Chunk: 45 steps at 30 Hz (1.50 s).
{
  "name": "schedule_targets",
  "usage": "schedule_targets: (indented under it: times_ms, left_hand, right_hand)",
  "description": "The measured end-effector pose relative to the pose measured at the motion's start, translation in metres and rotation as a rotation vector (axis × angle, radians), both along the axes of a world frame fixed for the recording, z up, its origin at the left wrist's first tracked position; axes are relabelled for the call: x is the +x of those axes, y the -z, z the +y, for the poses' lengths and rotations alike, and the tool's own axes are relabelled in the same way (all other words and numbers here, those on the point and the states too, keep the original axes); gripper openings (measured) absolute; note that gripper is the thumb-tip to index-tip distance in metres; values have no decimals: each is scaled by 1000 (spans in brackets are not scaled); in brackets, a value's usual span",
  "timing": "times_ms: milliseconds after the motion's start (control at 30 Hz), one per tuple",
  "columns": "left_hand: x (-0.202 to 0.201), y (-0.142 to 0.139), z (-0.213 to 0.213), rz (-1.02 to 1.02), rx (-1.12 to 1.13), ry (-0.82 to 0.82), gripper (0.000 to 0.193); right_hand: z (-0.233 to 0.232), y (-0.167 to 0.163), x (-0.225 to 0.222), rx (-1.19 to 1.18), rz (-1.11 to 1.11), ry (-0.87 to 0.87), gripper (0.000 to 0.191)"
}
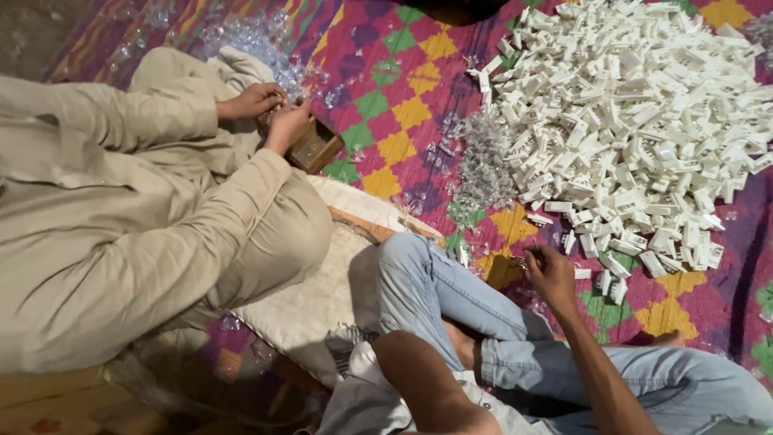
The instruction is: The person sits on a patterned mat and assembles small white plastic electrical components by hand. They pick up a component, attach a metal piece, and place the finished unit aside, repeating the process continuously.
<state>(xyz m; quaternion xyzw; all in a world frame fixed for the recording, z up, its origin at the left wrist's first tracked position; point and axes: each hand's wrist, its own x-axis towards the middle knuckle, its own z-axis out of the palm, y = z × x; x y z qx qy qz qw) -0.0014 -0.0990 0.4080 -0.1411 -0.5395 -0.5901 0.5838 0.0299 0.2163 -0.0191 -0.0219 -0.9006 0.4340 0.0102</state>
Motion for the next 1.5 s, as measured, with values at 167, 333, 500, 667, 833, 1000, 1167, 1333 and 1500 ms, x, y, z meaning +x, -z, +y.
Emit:
schedule_targets:
  times_ms: [167, 333, 500, 667, 833, 1000, 1167, 1333, 1500]
  left_hand:
    - [-3, 13, 7, 15, 0, -22, 24]
    - [60, 37, 51, 194, -57, -37, 25]
    - [122, 82, 86, 355, -95, 76, 26]
    - [66, 191, 63, -162, 117, 155, 28]
    - [-33, 331, 54, -770, 438, 348, 29]
    - [-59, 424, 49, -989, 1085, 766, 26]
    - [-60, 444, 51, -931, 1100, 909, 17]
    - [-57, 420, 44, -1007, 1102, 965, 22]
    - [-56, 400, 52, -1066, 998, 947, 21]
  right_hand:
    - [5, 1, -4, -22, -24, 27, 20]
    - [6, 5, -8, -21, 123, -28, 22]
    - [10, 20, 0, 74, 146, -51, 19]
    - [-1, 24, 6, 114, 99, -12, 15]
    - [-43, 12, -14, 122, 73, 22, 18]
    - [-86, 0, -74, 198, 159, -18, 22]
    - [-115, -11, -122, 278, 103, -95, 23]
    - [-119, -28, -127, 412, -23, -76, 25]
    - [-118, -27, -130, 460, 113, -165, 29]
